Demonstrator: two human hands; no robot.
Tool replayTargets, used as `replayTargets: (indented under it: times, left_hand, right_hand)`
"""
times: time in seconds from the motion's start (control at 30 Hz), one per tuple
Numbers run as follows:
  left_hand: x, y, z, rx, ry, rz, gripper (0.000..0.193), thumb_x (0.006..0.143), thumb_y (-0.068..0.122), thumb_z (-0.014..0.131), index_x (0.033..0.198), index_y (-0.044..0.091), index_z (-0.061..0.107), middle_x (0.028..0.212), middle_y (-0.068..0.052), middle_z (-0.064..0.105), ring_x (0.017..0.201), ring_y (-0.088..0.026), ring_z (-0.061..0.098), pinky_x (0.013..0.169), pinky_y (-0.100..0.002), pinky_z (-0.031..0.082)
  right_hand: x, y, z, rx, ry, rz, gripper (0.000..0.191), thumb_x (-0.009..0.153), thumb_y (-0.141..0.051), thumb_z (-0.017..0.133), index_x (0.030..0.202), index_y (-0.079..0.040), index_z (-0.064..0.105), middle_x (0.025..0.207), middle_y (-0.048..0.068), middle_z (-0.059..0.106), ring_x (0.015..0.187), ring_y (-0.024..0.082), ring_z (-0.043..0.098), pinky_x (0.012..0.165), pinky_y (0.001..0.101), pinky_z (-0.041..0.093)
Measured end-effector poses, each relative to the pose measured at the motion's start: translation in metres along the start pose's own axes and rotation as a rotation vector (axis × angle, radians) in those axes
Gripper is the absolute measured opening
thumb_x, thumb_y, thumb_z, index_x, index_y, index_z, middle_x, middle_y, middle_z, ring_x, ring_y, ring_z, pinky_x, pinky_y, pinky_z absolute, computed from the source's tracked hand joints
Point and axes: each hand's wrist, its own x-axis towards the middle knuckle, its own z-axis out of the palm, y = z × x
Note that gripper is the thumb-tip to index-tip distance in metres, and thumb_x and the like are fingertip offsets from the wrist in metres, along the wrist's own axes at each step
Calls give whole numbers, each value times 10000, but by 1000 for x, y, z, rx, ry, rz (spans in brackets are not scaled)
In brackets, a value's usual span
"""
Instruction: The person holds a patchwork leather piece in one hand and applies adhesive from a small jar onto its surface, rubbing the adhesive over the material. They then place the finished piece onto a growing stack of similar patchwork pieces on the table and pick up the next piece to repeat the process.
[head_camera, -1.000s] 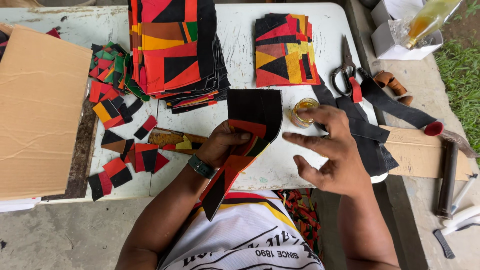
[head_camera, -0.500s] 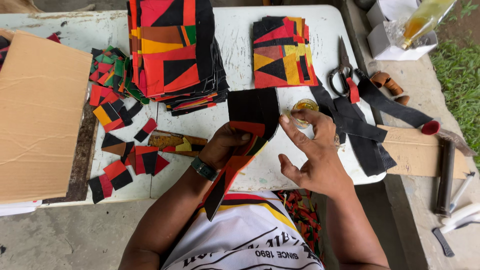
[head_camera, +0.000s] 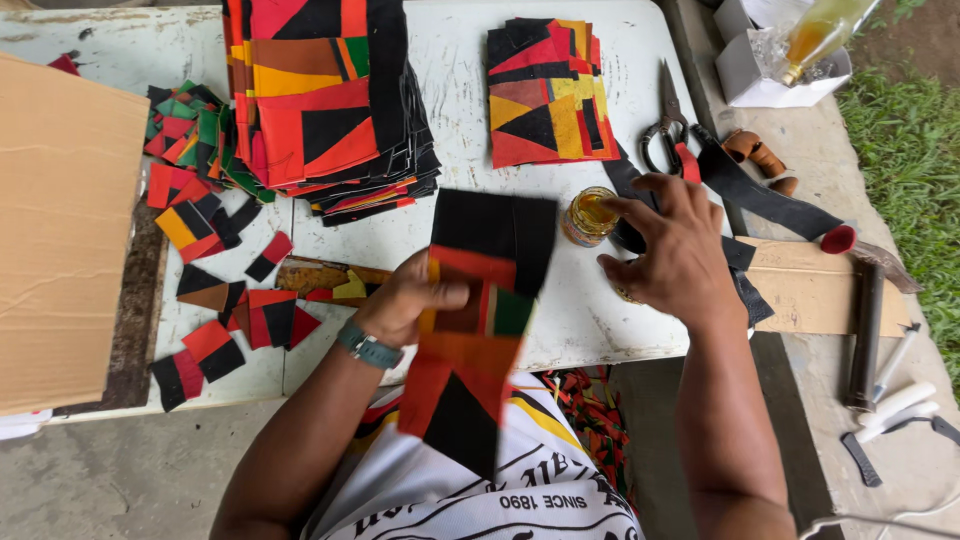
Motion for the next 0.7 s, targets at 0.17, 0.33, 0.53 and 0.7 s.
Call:
replayTargets:
  times: [0.17,0.33,0.53,0.7]
  left_hand:
    - [-42,4,16,57,-204,-145,647,844,131,778,1431,19,532,1331,-77,662,1244,-185,617,1088,-358,486]
    - [-51,-13,24,164,-9,-245,475,923,83,685,1375,-32,594,1305,-92,682,1207,-176,632,1066,-353,500]
    - [-12,-18,11,2,219,10,495,895,-5,619,1386,10,562,1271,-86,673,1149,-192,634,1027,-359,501]
    - [14,-16,17,-131,196,-19,519,892,-28,629,1401,10,535,1287,-88,660,1165,-197,633,1051,-360,493]
  right_hand:
    - [26,25,27,-127,-262,-18,568,608,-392,899,1148,-258,787,1342,59,550,1242,324,439,1058,492,337]
    - [45,33,45,-189,-461,29,609,631,-509,879,1166,-235,783,1344,33,523,1231,285,429,1056,465,330]
    - [53,36,49,-170,-470,0,665,609,-556,864,1161,-193,786,1384,14,512,1258,276,394,1029,461,312]
    - [59,33,44,-273,-653,76,575,664,-523,852,1170,-261,782,1407,12,501,1296,279,376,1029,463,328]
